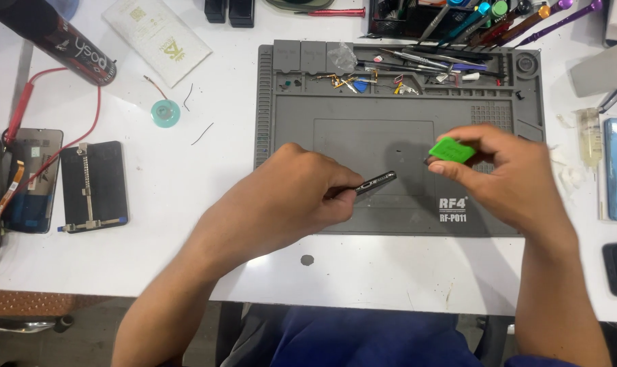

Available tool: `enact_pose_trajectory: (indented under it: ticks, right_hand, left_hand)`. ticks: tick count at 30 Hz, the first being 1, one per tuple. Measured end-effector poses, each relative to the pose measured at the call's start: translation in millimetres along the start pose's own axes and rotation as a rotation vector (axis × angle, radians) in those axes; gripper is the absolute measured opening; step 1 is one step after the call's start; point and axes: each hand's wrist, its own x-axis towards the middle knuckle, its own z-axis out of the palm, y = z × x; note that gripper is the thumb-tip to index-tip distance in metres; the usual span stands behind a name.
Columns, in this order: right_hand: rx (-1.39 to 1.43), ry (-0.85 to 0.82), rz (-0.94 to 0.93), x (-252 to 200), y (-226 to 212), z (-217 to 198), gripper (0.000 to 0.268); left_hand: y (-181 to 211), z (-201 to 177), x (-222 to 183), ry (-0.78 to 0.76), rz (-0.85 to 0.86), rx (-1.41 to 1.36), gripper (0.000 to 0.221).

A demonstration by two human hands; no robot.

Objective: Using a prying tool to carefully separate the screen from the body of a smartphone.

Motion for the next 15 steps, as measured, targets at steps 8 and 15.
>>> enact_pose_trajectory:
  ticks: [8,15]
  right_hand:
    - [-0.323,-0.071,0.025,-2,36,19,0.051]
    - [0.166,0.000,-0.668,-12,-55,15,0.018]
  left_hand:
    - [12,-3,5,-0.068,-0.065,0.009,0.033]
    - [13,5,2,-0.021,-0.012,0.021,0.034]
